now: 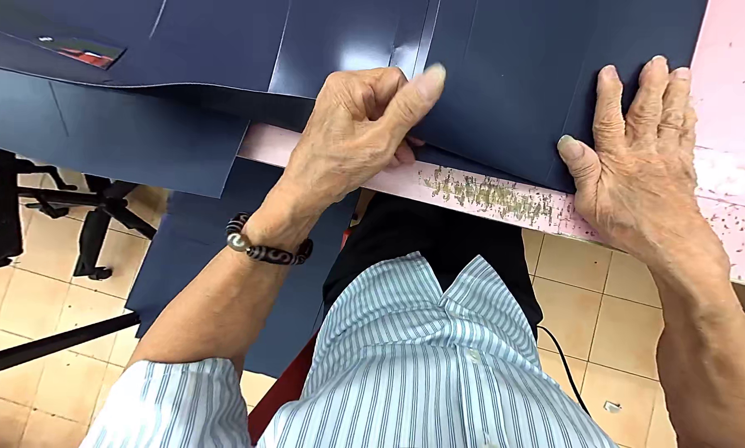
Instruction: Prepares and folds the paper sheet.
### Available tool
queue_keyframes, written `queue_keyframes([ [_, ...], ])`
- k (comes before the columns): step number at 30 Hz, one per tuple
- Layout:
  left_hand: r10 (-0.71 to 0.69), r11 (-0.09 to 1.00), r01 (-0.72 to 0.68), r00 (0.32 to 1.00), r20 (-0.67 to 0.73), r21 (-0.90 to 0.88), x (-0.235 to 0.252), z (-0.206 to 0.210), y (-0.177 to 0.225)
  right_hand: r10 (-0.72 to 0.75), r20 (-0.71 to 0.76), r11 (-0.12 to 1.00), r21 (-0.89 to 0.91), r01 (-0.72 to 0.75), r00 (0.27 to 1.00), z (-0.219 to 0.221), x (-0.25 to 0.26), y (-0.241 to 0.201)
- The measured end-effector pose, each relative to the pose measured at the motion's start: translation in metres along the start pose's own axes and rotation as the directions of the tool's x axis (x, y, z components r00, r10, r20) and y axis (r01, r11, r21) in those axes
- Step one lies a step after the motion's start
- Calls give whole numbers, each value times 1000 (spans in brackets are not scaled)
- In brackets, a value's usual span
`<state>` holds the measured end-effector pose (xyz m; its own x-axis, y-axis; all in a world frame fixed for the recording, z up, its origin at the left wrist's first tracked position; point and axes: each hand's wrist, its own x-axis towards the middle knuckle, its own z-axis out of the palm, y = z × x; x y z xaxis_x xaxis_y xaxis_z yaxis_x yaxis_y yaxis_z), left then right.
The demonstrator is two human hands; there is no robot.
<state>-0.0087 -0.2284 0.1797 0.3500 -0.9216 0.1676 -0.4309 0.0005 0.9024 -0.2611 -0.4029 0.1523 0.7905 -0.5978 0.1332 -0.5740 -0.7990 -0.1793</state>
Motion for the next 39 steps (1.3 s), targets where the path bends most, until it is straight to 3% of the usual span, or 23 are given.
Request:
queue_keyframes([
  [3,10,993,-10,1000,-5,-118,-1,1,-10,11,-2,1000,18,-11,1000,-4,-7,-6],
  [8,-70,989,72,997,22,-132,1,-2,-6,29,31,1000,-7,-29,999,-5,-12,-11],
  [10,-77,995,75,997,-24,-69,5,4,-2,30,28,1000,-6,-30,999,-5,-12,-11],
  [14,60,997,-58,997,-51,48,6,12,-10,28,25,999,-19,-27,999,-5,-11,-11],
  [19,74,989,-68,996,-45,129,10,15,-16,6,120,997,-74,3,993,-18,-7,-13],
  [25,101,964,-101,995,14,245,10,12,-17,-24,34,998,57,22,999,-3,12,-29],
  [29,100,942,-101,995,19,321,9,12,-17,-68,83,998,-2,69,994,1,14,-28],
  [32,69,879,-55,998,-11,474,5,17,-9,-73,106,997,-15,75,992,0,15,-28],
  [35,142,653,-56,989,-50,755,-6,37,9,-85,111,996,-21,88,990,1,16,-28],
  [36,194,607,-103,981,-22,788,-11,46,13,-90,104,996,-20,92,990,1,16,-28],
  [39,303,612,-302,943,137,731,-28,71,17,-123,72,992,-26,125,990,0,14,-26],
])
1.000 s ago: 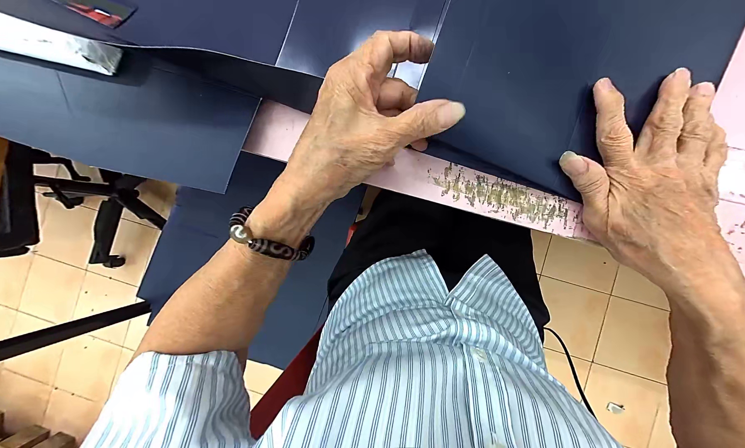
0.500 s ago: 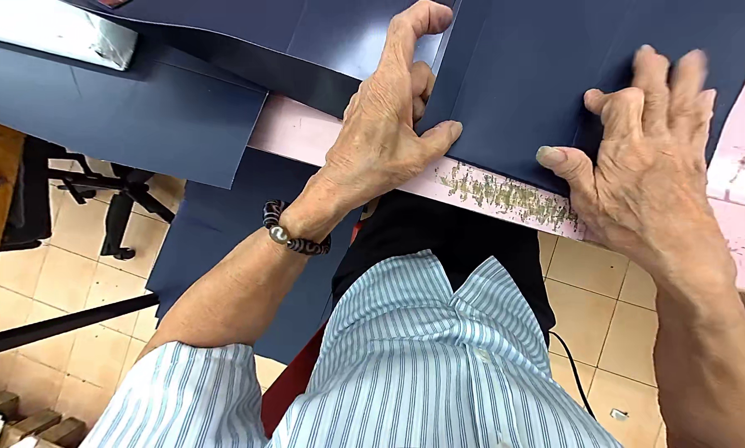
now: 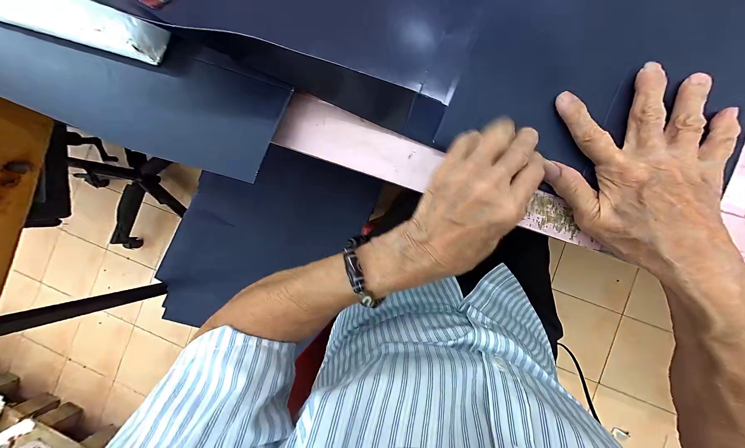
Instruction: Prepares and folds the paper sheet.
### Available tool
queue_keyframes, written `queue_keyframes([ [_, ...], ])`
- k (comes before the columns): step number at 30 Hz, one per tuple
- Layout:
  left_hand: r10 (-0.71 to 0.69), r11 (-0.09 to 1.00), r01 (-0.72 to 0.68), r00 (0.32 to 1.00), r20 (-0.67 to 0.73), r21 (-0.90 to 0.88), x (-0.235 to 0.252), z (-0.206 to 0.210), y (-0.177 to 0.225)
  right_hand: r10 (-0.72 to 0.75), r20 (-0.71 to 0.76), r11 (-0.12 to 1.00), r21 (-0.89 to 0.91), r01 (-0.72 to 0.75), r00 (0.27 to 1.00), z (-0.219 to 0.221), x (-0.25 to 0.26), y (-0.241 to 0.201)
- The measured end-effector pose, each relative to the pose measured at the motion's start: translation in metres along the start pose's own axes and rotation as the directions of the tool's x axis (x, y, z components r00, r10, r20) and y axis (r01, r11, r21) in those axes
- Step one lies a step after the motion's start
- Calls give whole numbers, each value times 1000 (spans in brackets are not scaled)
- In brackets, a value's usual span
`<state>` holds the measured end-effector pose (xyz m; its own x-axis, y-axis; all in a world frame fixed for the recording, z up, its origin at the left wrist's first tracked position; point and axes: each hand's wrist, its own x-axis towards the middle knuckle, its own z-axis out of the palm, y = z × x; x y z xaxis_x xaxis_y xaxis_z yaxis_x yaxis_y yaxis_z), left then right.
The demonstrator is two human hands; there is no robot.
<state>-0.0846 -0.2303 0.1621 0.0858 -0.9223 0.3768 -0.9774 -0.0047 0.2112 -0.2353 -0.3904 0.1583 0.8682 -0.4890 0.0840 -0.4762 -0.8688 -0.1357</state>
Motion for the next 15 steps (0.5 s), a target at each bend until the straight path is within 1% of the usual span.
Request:
queue_keyframes([
  [2,59,998,-57,997,49,-33,-10,8,0,-1,-14,1000,-7,1,1000,1,-1,3],
  [5,109,994,-111,980,168,-2,-27,7,-13,11,-5,1000,-9,-11,1000,3,-1,6],
  [9,170,985,-173,962,215,-2,-28,-4,-19,4,-33,1000,-7,-4,999,2,-2,0],
  [11,189,980,-197,965,180,29,-16,-10,-16,9,-82,1000,4,-9,997,7,-1,0],
  [13,180,984,-179,979,92,-22,11,-7,-16,17,-123,1000,9,-16,992,9,-1,0],
  [14,144,987,-137,986,87,-79,30,-4,-15,16,-124,1000,4,-15,992,10,-1,0],
  [15,92,987,-74,988,126,-142,51,0,-13,18,-126,1000,16,-16,992,11,0,0],
])
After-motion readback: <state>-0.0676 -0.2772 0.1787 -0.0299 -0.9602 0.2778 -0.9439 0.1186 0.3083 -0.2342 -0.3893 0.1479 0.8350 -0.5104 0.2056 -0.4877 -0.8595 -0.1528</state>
